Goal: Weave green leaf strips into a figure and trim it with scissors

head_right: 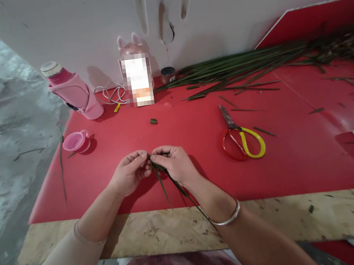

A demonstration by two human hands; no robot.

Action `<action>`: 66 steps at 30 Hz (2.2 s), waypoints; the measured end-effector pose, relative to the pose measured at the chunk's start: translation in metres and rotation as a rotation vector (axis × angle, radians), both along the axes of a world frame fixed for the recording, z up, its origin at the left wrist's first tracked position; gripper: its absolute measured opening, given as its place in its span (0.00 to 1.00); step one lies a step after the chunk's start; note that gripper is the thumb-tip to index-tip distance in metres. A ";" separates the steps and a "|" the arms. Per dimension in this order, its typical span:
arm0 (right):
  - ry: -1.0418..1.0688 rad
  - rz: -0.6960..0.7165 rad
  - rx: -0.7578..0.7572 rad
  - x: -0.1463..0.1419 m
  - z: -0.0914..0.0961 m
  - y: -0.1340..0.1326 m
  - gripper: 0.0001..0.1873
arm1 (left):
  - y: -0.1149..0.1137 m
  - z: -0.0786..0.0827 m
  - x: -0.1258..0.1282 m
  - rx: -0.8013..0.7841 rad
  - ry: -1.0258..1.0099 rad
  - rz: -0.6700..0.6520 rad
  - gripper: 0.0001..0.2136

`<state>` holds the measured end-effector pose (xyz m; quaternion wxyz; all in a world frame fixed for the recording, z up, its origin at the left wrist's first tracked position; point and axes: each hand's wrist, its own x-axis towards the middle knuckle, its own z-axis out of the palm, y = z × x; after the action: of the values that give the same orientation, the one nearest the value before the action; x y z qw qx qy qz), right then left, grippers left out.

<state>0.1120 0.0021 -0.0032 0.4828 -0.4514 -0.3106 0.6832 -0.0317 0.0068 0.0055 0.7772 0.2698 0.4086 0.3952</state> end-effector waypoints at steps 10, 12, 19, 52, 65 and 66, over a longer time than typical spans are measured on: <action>-0.091 0.012 0.002 0.000 0.001 -0.001 0.10 | 0.000 -0.002 0.003 0.056 0.093 0.031 0.13; -0.147 0.015 0.019 0.000 0.002 0.000 0.10 | 0.004 -0.001 0.001 0.052 0.118 0.121 0.16; -0.402 -0.025 0.185 -0.003 0.000 -0.003 0.15 | 0.015 -0.006 -0.012 0.134 0.142 0.412 0.22; -1.132 -0.133 1.110 0.000 0.018 -0.006 0.12 | -0.009 0.010 0.001 0.389 0.245 0.214 0.15; -0.382 -0.171 0.625 0.006 0.014 -0.002 0.07 | -0.002 0.019 0.022 0.371 0.147 0.192 0.14; -0.318 -0.192 0.571 0.007 0.013 0.000 0.08 | -0.002 0.019 0.025 0.369 0.153 0.206 0.14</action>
<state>0.1189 0.0020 0.0097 0.5973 -0.4260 -0.5168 0.4412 -0.0064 0.0053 0.0244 0.6369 0.3934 0.4128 0.5188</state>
